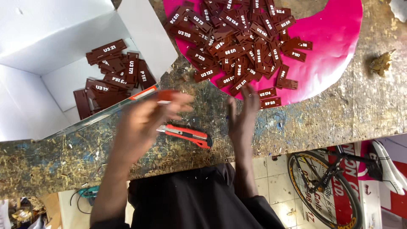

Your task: The person sorts small brown plastic pieces with white text from a pile on a pink mat into a white cardboard box. They pick up pieces one by one or in small groups, inspect them, and place them into the box. A utility knife is visible on the table but is not used during the clip.

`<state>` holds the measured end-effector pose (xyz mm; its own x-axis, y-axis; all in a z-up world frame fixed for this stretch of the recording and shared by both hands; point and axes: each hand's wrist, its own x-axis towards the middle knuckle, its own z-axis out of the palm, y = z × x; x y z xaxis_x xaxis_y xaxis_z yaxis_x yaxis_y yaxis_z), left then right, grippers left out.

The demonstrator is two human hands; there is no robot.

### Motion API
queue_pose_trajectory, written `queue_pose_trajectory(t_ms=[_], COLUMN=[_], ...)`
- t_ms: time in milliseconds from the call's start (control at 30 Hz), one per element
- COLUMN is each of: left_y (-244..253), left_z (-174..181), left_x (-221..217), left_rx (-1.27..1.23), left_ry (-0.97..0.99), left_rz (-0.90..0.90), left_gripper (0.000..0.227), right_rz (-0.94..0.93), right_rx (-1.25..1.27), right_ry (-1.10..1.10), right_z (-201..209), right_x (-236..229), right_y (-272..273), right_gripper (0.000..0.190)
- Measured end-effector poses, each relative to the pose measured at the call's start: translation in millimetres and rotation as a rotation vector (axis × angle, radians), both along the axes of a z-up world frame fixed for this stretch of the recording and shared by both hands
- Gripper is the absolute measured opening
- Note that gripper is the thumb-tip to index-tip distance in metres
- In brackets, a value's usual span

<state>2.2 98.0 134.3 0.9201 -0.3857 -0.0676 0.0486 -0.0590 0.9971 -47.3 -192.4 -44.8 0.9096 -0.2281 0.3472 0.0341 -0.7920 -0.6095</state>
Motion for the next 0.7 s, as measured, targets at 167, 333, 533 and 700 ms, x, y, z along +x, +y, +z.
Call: queue_pose_trajectory(t_ms=[167,333,533,700], left_y=[50.1,65.4,59.6,36.6], left_z=[-4.3,-36.7,-40.1,-51.5], left_x=[9.7,24.1,11.2,-7.1], left_rx=[0.525,0.773,0.598,0.372], left_ry=[-0.322,-0.314,-0.332,-0.321], left_rz=[0.447,0.477,0.527,0.124], left_gripper=[0.034,0.060,0.073,0.052], right_rz=[-0.274,-0.297,-0.372,-0.337], right_rx=[-0.103,-0.168,-0.028,0.325], right_ry=[0.196,0.171,0.240,0.104], right_z=[-11.8,-25.7,-28.8,-37.5], right_x=[-9.8,-12.2,-6.5,-10.9], right_y=[-60.0,-71.7,-77.7,-92.9], right_gripper=[0.063,0.039,0.027,0.037])
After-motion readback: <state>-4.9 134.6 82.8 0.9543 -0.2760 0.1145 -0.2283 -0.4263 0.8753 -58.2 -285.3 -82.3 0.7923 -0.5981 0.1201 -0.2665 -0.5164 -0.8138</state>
